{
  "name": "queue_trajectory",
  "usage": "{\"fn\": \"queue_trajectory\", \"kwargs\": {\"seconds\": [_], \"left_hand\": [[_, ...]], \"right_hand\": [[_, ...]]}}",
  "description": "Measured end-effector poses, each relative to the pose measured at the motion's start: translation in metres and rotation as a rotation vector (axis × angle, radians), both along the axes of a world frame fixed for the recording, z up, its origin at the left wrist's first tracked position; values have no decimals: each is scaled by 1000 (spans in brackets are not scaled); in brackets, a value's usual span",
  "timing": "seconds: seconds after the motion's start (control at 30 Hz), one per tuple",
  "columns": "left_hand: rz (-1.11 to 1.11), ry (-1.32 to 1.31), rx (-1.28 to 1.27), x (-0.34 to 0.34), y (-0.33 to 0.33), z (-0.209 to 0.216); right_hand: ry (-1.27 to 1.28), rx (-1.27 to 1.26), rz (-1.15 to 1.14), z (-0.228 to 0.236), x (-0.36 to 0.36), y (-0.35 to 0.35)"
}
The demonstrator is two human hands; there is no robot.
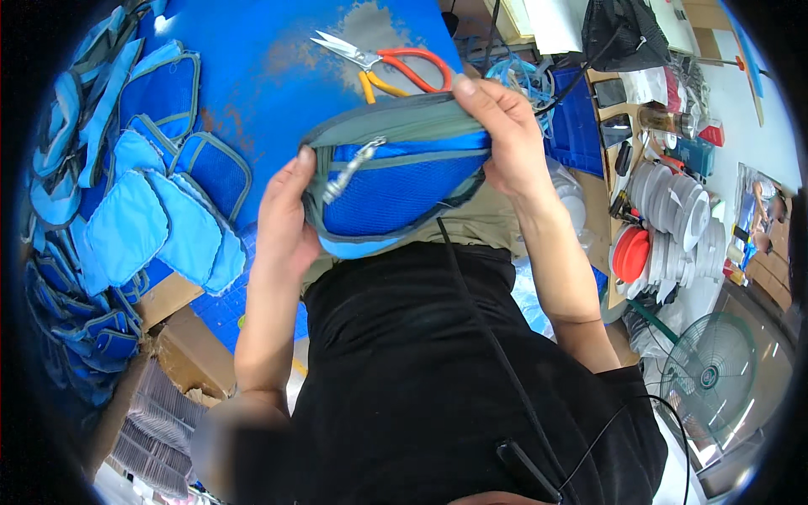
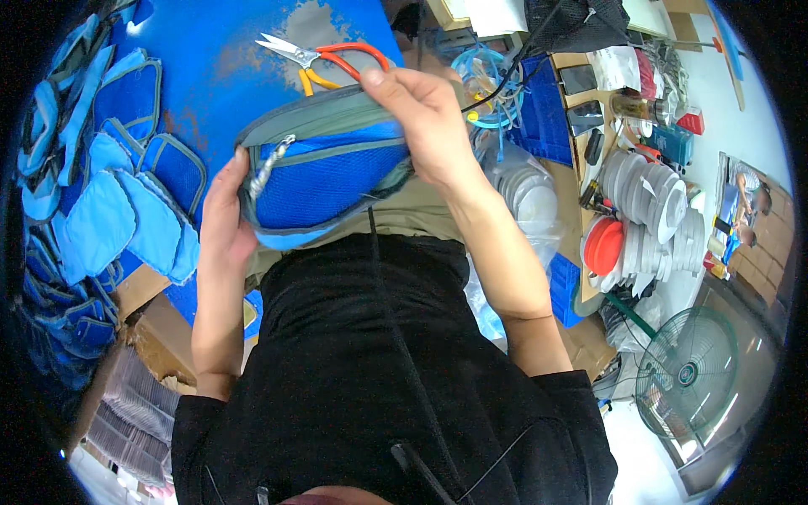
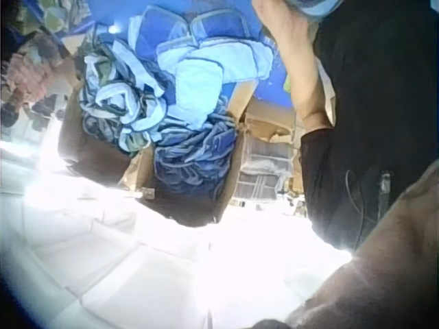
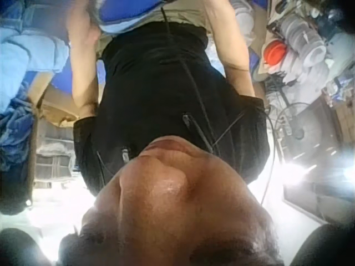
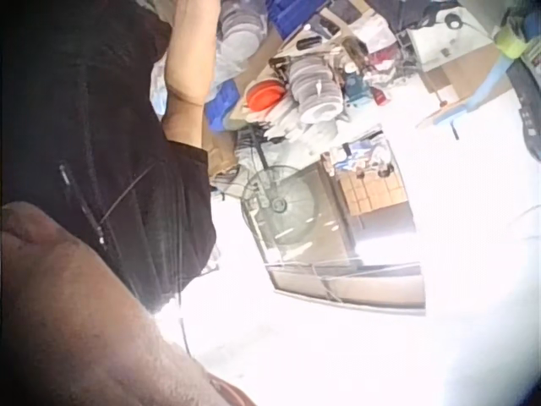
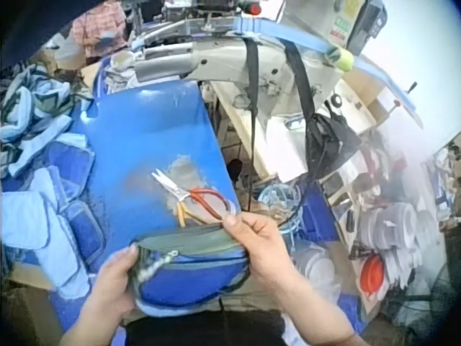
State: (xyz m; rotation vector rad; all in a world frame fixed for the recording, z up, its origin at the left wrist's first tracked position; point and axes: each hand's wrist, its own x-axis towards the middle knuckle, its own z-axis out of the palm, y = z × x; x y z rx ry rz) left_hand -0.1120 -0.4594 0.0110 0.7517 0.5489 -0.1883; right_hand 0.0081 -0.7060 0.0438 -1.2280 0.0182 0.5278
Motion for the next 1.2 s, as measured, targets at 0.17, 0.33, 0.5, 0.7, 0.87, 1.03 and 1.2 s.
{"fn": "queue_trajectory", "kwargs": {"seconds": [0.17, 0.33, 0.5, 0.7, 0.87, 1.03, 1.2], "left_hand": [[-27, -272, -624, -3, -10, 39], [-15, -261, -345, 7, 12, 43], [35, -293, -497, 17, 25, 36], [36, -179, -419, 15, 27, 32], [-88, -263, -340, 14, 46, 22], [-90, -391, -266, 11, 55, 12], [-147, -450, -225, 12, 52, 14]], "right_hand": [[120, 97, -135, -24, 7, -13], [102, 72, -72, -10, 10, -7], [169, 175, 19, 4, 13, -5], [192, 247, 22, 25, 11, 5], [130, 212, 104, 29, 8, 2], [103, 291, 61, 33, 4, 3], [107, 331, 19, 26, 2, 1]]}}
